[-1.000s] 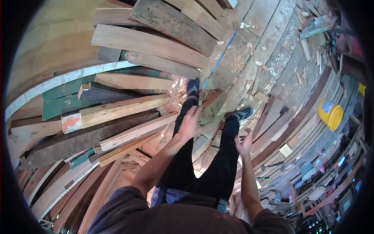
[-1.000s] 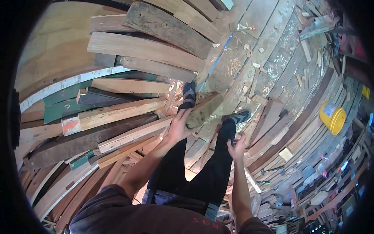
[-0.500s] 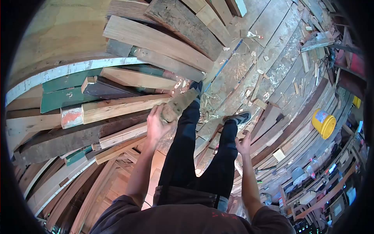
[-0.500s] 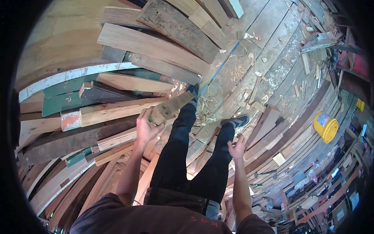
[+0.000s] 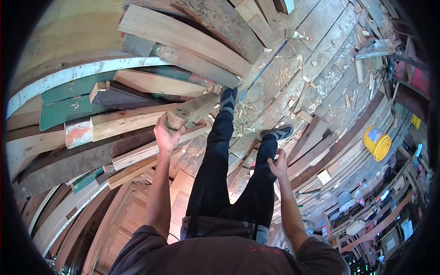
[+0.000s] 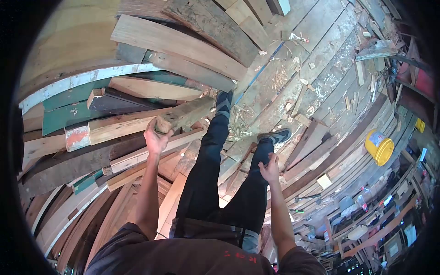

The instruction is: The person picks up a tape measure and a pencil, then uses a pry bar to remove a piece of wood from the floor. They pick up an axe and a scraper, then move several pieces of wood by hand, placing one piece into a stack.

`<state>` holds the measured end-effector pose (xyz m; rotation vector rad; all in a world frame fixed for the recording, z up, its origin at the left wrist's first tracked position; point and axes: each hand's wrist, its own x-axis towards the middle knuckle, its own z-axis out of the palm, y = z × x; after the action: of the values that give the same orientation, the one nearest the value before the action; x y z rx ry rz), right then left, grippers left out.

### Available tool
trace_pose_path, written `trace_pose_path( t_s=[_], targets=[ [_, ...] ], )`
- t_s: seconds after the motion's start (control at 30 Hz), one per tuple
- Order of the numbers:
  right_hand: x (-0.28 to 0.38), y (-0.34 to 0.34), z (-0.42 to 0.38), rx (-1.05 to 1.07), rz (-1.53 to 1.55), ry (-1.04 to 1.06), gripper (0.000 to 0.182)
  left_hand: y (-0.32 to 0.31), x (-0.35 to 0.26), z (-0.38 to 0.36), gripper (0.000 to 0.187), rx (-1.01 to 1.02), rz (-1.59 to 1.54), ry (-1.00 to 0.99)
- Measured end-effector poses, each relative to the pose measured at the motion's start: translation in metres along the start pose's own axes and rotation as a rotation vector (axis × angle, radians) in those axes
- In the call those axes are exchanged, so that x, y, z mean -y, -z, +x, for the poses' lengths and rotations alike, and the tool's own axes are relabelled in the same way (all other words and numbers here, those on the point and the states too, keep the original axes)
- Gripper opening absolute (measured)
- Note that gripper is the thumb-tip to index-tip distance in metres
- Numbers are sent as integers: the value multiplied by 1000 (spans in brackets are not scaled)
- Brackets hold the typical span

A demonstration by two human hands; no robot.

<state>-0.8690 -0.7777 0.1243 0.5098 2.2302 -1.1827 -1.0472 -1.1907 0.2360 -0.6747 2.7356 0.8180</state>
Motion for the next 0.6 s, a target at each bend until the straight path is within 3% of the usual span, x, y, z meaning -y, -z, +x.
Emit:
trace_pose_path(
  t_s=[0.33,0.6],
  targets=[
    [-6,3,-4,50,-32,-29,53,-15,-14,11,56,-132,97,-53],
    [-11,-2,-11,60,-89,-11,48,-56,4,21,67,-47,43,-98]
  ],
)
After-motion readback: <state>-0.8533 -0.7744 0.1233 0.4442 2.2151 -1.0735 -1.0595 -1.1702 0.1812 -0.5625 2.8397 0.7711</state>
